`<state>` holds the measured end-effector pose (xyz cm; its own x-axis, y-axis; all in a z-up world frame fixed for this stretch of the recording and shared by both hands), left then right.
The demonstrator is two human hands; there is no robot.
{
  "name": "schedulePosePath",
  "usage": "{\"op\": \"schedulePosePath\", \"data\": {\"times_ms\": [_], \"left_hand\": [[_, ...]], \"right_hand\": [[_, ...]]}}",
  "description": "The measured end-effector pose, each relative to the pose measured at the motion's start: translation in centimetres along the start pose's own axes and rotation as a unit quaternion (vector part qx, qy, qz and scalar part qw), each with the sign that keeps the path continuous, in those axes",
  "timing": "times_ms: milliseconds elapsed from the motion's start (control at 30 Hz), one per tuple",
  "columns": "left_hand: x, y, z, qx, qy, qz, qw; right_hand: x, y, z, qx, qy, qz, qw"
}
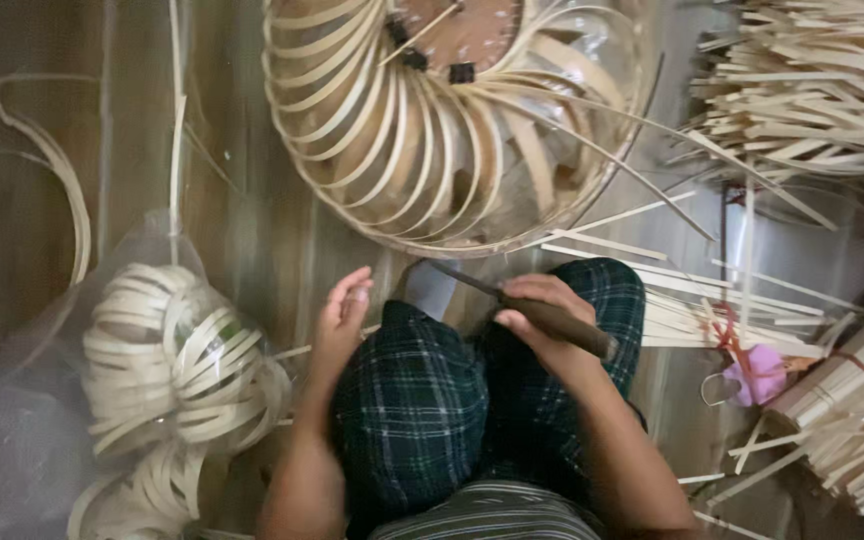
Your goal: The person attaches thin bamboo strips to a circular wooden base using glue and clamps, then trims the excess length with a knife.
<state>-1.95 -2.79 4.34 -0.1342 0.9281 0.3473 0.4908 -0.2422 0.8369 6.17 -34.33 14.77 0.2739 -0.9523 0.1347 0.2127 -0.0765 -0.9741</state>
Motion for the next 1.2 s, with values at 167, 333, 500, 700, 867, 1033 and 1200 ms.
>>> {"op": "schedulePosePath", "data": {"times_ms": [167, 333, 500, 700, 867, 1033, 1200], "left_hand": [[-0.1, -1.4, 0.2, 0.005, -0.022, -0.059, 0.998], [-0.6, -2.2, -0.2, -0.009, -0.016, -0.086, 0.996], [-0.3, -2.2, -0.6, 0.001, -0.022, -0.108, 0.994], [-0.5, -2.5, -0.3, -0.021, -0.022, -0.085, 0.996], [-0.4, -2.5, -0.5, -0.006, -0.021, -0.077, 0.997], [-0.5, -2.4, -0.6, 0.035, -0.027, -0.038, 0.998], [-0.5, -2.6, -0.5, -0.006, -0.001, -0.049, 0.999]], "right_hand": [[-2.9, -0.3, 2.7, 0.012, -0.023, -0.031, 0.999], [-2.6, -0.3, 4.0, 0.004, -0.052, -0.039, 0.998], [0.2, -1.4, 3.7, -0.091, 0.02, 0.021, 0.995], [-0.3, -1.8, 2.0, 0.007, -0.004, -0.067, 0.998], [-1.5, -1.2, 1.9, 0.02, 0.014, -0.057, 0.998], [-3.9, -0.5, 2.2, 0.032, -0.032, -0.079, 0.996], [-5.6, -0.7, 3.3, 0.045, -0.041, -0.083, 0.995]]}}
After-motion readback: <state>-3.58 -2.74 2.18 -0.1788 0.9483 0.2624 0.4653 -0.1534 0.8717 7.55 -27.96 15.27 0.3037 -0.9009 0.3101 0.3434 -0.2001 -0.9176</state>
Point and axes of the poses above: each hand's wrist, its own z-axis towards the middle knuckle, its own x-axis out of the back of the hand, y = z × x, the point moved 1 cm from there along z, towards the middle knuckle, and after that the axes turned 9 degrees about z, right-handed, at the moved point
